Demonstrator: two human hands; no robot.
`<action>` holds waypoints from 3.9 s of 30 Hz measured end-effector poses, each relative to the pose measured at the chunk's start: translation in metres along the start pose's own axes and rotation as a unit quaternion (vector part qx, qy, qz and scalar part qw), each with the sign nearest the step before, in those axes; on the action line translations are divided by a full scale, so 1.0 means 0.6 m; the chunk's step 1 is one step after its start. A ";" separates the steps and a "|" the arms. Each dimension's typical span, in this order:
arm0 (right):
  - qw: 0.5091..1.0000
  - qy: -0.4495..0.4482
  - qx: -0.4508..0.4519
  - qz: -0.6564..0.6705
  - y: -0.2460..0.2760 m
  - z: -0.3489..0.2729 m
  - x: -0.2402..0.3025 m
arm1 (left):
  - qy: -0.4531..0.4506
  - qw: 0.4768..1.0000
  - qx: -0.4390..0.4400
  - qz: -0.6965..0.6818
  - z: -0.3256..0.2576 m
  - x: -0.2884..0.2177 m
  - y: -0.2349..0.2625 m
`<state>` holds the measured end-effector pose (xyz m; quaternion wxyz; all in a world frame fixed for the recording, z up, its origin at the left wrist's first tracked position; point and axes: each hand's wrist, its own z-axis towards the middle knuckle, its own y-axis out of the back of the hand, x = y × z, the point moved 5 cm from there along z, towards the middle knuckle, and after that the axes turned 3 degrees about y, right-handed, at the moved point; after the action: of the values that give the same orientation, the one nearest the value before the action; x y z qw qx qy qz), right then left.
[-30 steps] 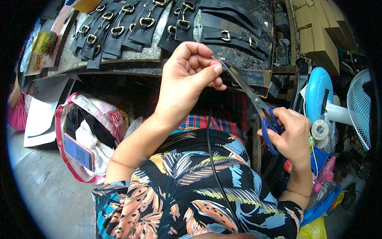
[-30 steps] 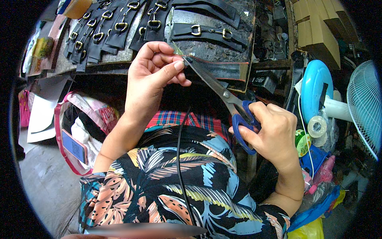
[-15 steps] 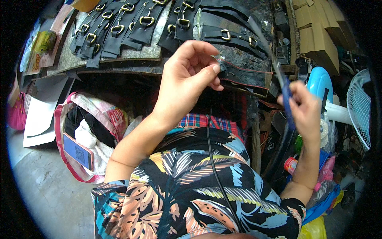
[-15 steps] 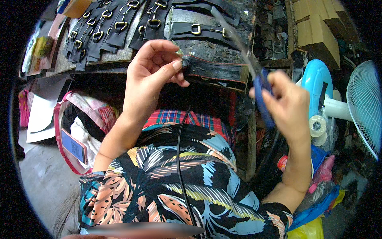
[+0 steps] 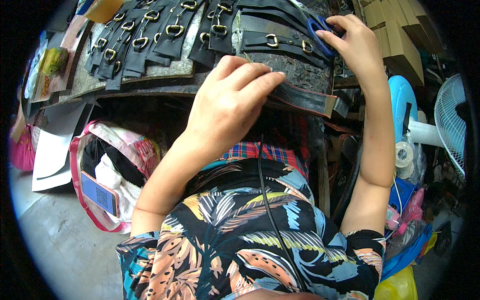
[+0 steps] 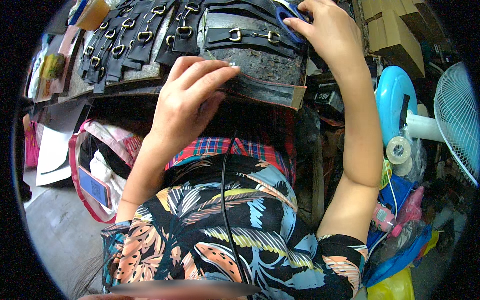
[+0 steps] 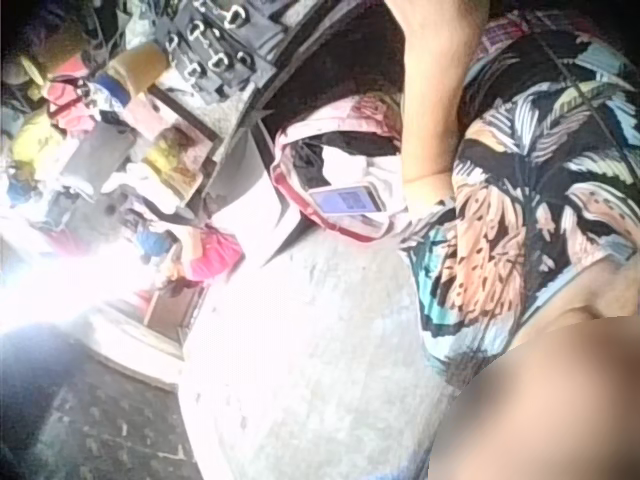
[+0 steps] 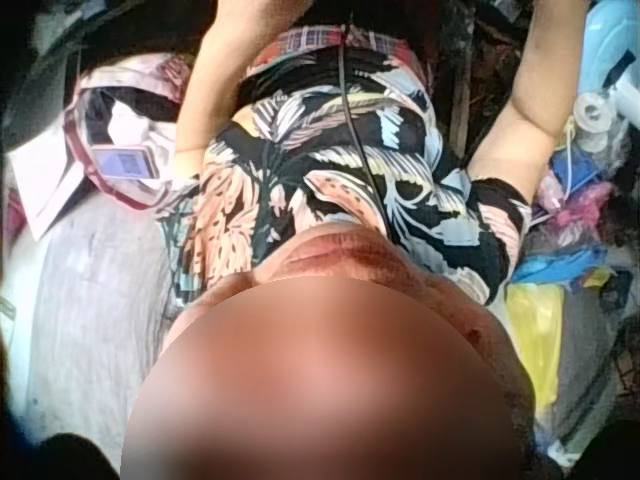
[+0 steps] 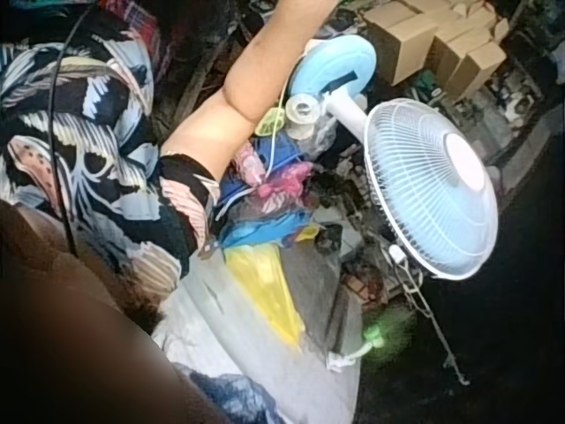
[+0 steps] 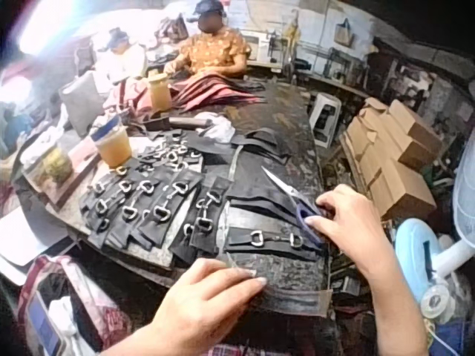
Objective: The person assembles black leather keychains with brass hardware on a cluttered workbench. They pick up leather strips, thread metal rings and clasps, trim excess material with scissors, and place finished keychains in a row on the table.
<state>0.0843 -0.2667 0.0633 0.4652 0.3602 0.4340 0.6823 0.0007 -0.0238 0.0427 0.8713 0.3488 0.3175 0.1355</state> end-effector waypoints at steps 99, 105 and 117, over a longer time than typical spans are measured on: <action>0.941 -0.171 -0.055 0.288 -0.003 -0.131 0.069 | 0.098 0.989 -0.008 0.110 0.001 0.017 -0.015; 0.979 -0.011 -0.061 0.193 0.015 -0.133 0.110 | 0.088 0.991 -0.020 0.101 0.000 0.015 -0.014; 0.977 0.059 -0.075 0.190 0.028 -0.123 0.122 | 0.112 0.991 -0.073 0.002 -0.005 0.033 -0.014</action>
<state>-0.0098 -0.2194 0.0583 0.3260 0.3592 0.3319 0.8090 0.0139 -0.0196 0.0263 0.8529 0.2677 0.4021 0.1983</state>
